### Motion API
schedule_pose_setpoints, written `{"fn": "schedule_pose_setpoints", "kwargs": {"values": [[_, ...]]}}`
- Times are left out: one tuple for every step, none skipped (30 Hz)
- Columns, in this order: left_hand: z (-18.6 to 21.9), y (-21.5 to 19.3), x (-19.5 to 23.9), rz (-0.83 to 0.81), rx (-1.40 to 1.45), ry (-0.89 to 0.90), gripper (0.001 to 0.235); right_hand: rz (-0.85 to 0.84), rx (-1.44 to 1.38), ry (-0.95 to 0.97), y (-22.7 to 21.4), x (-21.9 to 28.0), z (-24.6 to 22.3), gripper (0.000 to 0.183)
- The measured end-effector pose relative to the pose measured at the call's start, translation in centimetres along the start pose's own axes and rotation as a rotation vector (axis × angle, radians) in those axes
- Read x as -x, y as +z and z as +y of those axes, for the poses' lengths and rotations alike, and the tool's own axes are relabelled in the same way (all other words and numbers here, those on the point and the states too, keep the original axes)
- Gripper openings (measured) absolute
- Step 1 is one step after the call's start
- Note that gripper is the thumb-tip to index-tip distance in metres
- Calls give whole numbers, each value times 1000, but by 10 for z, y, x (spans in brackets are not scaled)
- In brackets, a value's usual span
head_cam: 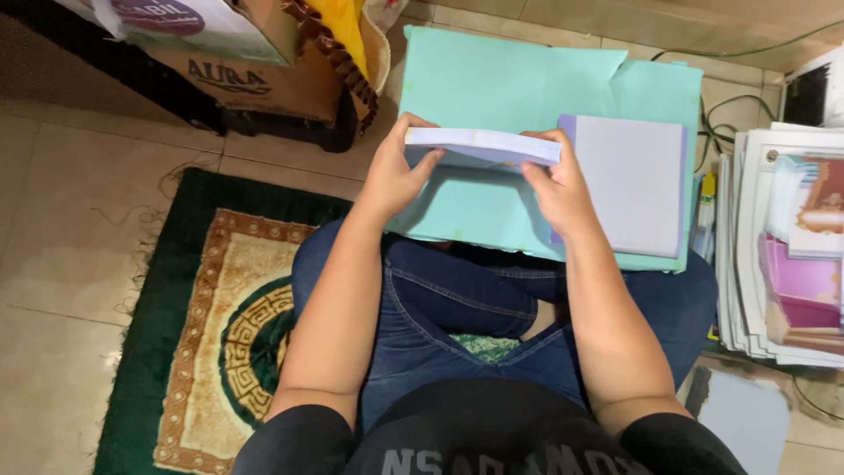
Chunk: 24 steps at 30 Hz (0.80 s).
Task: The person sits on the floor with a green board on their lap and folds stacks of light purple paper cards, pressing the creases flat by hand. They fold each card in half, align the edges, and place finished cards onto a pile beside the board.
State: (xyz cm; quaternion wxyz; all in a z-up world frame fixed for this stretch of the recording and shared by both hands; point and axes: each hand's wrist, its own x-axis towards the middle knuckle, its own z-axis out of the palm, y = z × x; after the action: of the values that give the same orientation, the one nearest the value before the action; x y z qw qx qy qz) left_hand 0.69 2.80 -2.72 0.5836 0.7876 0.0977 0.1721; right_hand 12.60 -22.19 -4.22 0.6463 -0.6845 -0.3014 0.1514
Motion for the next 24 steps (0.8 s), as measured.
{"fn": "schedule_pose_setpoints", "kwargs": {"values": [[0,0,-1,1,7,5,29,0,8,-3,-5,1,9,33],[0,1,-1,-11,9,-9,28,-19,40,30,-10,2,18,33],[0,-1,1,-19,9,-29,27,-44,67,65,-12,3,27,33],[-1,0,0,-14,13,-30,27,-50,71,64,-13,1,13,33],[-3,-1,0,-26,14,-24,27,-72,84,21,-10,1,0,44],[-4,-2,0,-39,16,-18,27,-94,97,-23,-9,1,-13,58],[-2,-2,0,-36,13,-19,27,-97,95,-24,-7,-2,-30,58],[0,-2,0,-42,19,-23,26,-88,316,-114,-6,-6,-48,66],[3,-1,1,-49,29,-26,25,-80,541,-203,-6,-8,-67,74],[3,-3,2,-47,30,-28,25,-83,542,-202,7,-13,-70,74],[5,-2,1,-48,25,-15,25,-118,703,-316,19,-19,-75,70],[6,-2,0,-48,20,-2,26,-154,864,-430,30,-25,-79,68],[3,-1,-1,-50,22,-1,26,-153,867,-429,41,-30,-68,68],[0,0,-1,-58,13,21,25,-159,917,-459,53,-34,-58,49],[-3,-3,-2,-63,-3,44,24,-165,962,-494,68,-41,-47,33],[-1,-2,-2,-61,-6,47,24,-163,960,-498,70,-44,-44,33],[0,-1,0,-46,-4,44,26,-122,946,-471,73,-46,-42,25],[2,-1,2,-30,-1,41,27,-81,931,-443,77,-49,-39,17],[3,-2,3,-26,-6,38,27,-84,924,-445,79,-49,-37,17],[4,-3,3,-17,22,42,28,-50,923,-452,80,-48,-35,14],[5,-1,2,-14,55,49,28,-12,927,-455,79,-47,-34,11],[0,-3,1,-16,54,48,28,-10,926,-454,82,-47,-35,11],[-4,-2,-1,16,122,80,22,3,918,-499,82,-46,-36,12],[-9,-1,-4,49,189,112,16,15,910,-545,82,-46,-36,12]]}}
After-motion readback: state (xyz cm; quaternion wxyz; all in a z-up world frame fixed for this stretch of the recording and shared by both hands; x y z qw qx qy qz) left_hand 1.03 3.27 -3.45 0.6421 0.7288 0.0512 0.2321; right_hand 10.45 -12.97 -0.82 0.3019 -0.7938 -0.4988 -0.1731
